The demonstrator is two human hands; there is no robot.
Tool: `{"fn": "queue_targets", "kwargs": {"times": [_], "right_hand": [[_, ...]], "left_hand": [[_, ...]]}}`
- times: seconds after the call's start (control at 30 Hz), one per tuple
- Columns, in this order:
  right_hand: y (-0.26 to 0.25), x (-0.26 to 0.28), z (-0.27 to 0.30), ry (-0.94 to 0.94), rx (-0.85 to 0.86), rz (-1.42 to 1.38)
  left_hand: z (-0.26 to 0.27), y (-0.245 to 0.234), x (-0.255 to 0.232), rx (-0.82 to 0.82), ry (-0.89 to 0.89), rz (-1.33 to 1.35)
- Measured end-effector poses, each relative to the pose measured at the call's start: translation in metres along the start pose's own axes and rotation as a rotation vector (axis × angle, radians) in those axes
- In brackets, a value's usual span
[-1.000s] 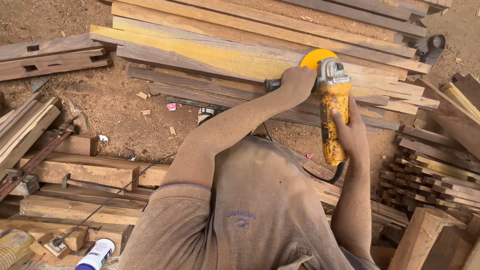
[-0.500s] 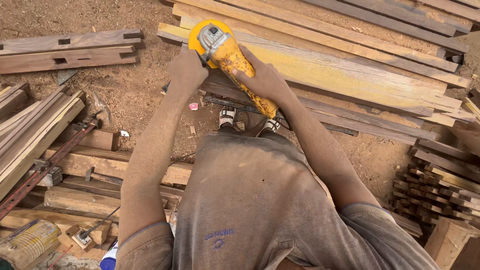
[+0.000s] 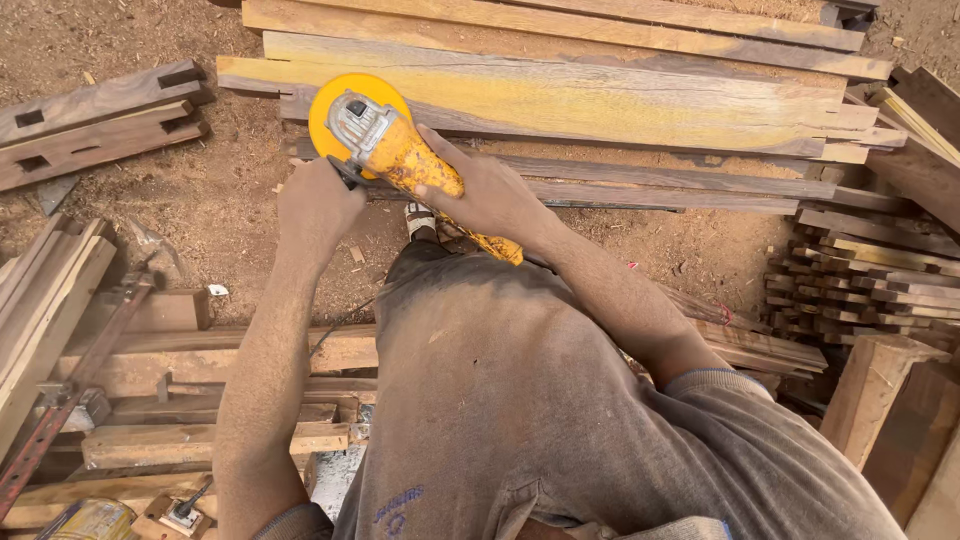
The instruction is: The person uses a handheld power sander to smooth the surface of a wooden plank among several other planks.
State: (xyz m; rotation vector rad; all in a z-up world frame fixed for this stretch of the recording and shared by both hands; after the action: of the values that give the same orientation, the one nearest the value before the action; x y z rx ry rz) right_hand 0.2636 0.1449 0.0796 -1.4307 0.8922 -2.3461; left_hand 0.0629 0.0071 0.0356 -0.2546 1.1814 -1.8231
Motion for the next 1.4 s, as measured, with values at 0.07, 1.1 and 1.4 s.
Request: {"fn": "queue_targets", "kwargs": {"times": [0.07,1.1,1.4], "right_hand": [[-0.019,-0.020,0.031,0.066,-0.018,-0.015],[-0.179,-0.292,0.324,0.772,-0.743,-0.263],[-0.150,-0.230,0.242,0.462,-0.386,-0.216]], "left_hand": [[-0.002,0.016,-0.037,0.058,0.103,0.004],[-0.014,0.267,-0.535,0.234,0.973,-0.154],[-0.001,0.155,-0.374,0.290,0.372,-0.262]]}}
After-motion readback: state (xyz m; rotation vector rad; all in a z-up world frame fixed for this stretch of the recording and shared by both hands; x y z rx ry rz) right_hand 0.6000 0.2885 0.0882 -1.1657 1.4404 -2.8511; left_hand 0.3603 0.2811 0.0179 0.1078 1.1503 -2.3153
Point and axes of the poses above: each hand's wrist, its own z-axis away from the middle knuckle, its own y-axis out of the palm, x = y × z, the point moved 1 cm from there along -z, towards the middle knuckle, and after that the axes turned 7 degrees about -y, right-handed, at the moved point
